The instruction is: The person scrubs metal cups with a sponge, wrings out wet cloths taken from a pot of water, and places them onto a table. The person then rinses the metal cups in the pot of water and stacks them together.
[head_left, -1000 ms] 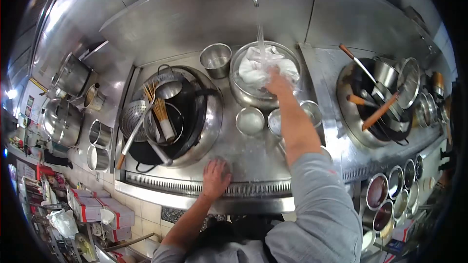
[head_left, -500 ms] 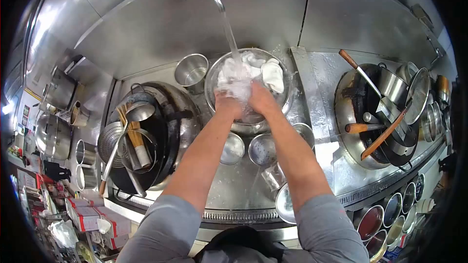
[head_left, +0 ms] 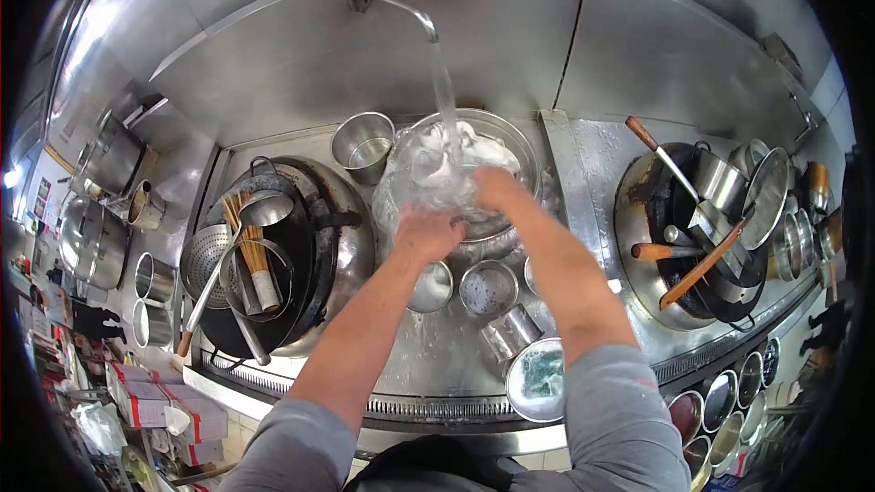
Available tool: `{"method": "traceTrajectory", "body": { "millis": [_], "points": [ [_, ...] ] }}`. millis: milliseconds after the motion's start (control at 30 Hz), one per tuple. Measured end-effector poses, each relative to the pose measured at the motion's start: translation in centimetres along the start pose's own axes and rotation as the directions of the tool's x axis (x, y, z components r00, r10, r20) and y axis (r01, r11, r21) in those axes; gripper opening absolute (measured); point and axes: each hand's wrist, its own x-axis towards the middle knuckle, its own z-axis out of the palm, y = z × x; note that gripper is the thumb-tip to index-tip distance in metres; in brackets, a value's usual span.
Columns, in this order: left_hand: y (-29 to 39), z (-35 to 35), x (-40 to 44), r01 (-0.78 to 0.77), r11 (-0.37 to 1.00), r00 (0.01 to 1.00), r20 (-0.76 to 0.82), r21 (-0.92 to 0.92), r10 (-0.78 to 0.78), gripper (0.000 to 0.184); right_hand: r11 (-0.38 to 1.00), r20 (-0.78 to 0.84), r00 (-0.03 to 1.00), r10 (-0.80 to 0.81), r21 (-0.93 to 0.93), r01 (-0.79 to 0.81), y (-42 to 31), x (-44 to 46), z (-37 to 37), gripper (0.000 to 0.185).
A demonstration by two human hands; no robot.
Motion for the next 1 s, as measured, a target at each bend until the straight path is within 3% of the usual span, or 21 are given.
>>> {"method": "traceTrajectory", "body": {
  "millis": [33, 100, 167, 267, 367, 433, 467, 500, 567, 667, 733, 800, 867, 933, 1000],
  "points": [
    [-0.2, 0.2, -0.6, -0.011, 1.0, 1.0, -0.016, -0.01, 0.011, 0.054, 0.998, 0.038, 0.999, -0.036, 0.053, 0.034, -1.2, -0.1, -3.1, 0.02],
    [-0.7, 1.9, -0.8, -0.022, 1.0, 0.996, -0.085, -0.022, 0.02, 0.059, 0.999, 0.095, 0.994, 0.046, 0.013, -0.047, -4.9, -0.6, -11.0, 0.031],
    [-1.5, 4.6, 0.9, -0.009, 1.0, 0.98, -0.199, -0.027, 0.004, 0.067, 1.0, -0.028, 1.0, 0.009, 0.018, -0.008, -7.6, -1.9, -17.1, 0.031],
    [-0.9, 3.3, 0.0, 0.01, 0.998, 0.971, -0.239, -0.055, -0.022, 0.072, 0.956, -0.134, 0.991, -0.029, 0.286, 0.067, -9.9, -6.2, -21.6, 0.029],
    [0.2, 0.8, -0.6, 0.086, 0.995, 0.988, -0.122, -0.06, -0.093, 0.073, 0.939, -0.01, 1.0, -0.025, 0.342, 0.027, -7.5, -4.8, -18.3, 0.033],
    [0.7, -0.6, 0.2, 0.12, 0.993, 0.992, 0.024, 0.02, -0.12, 0.073, 0.973, 0.123, 0.992, -0.017, 0.232, -0.012, -5.9, -3.4, -13.4, 0.045],
    [0.8, -0.7, 0.4, 0.136, 0.989, 0.985, 0.101, 0.063, -0.142, 0.072, 0.994, 0.264, 0.964, -0.033, 0.106, 0.005, -4.5, -1.9, -10.0, 0.05],
    [0.9, -0.8, 0.8, 0.141, 0.988, 0.988, 0.058, 0.063, -0.144, 0.072, 0.999, 0.393, 0.919, -0.033, -0.019, 0.044, -2.9, 0.0, -6.4, 0.055],
    [0.9, -0.1, 1.0, 0.154, 0.986, 0.988, -0.013, 0.064, -0.154, 0.07, 0.948, 0.375, 0.924, -0.077, -0.26, 0.185, 0.0, 3.0, 1.6, 0.047],
    [1.0, 0.3, 1.2, 0.153, 0.988, 0.986, -0.065, 0.028, -0.151, 0.067, 0.978, 0.214, 0.958, 0.192, -0.118, -0.17, 2.1, 4.8, 6.9, 0.038],
    [0.8, 0.0, 1.5, 0.148, 0.988, 0.988, -0.045, 0.037, -0.146, 0.065, 0.956, 0.165, 0.982, 0.092, -0.29, -0.041, 0.3, 4.8, 6.1, 0.033],
    [1.0, -0.8, 1.3, 0.181, 0.976, 0.982, 0.04, 0.118, -0.187, 0.064, 0.988, 0.038, 0.994, 0.1, -0.119, -0.095, -1.8, 4.8, 2.9, 0.032],
    [0.9, -0.1, 1.4, 0.188, 0.977, 0.981, -0.07, 0.097, -0.181, 0.069, 0.924, 0.099, 0.989, -0.114, -0.355, 0.142, -4.6, 2.4, -5.6, 0.034],
    [1.0, 0.8, 1.4, 0.173, 0.983, 0.972, -0.173, 0.063, -0.16, 0.075, 0.888, 0.003, 0.927, -0.374, -0.287, 0.359, -6.2, 2.3, -12.3, 0.036],
    [0.6, 1.2, 1.3, 0.156, 0.987, 0.951, -0.273, 0.023, -0.144, 0.083, 0.986, 0.059, 0.985, -0.16, -0.038, 0.163, -12.0, -3.8, -19.9, 0.042]
  ]
}}
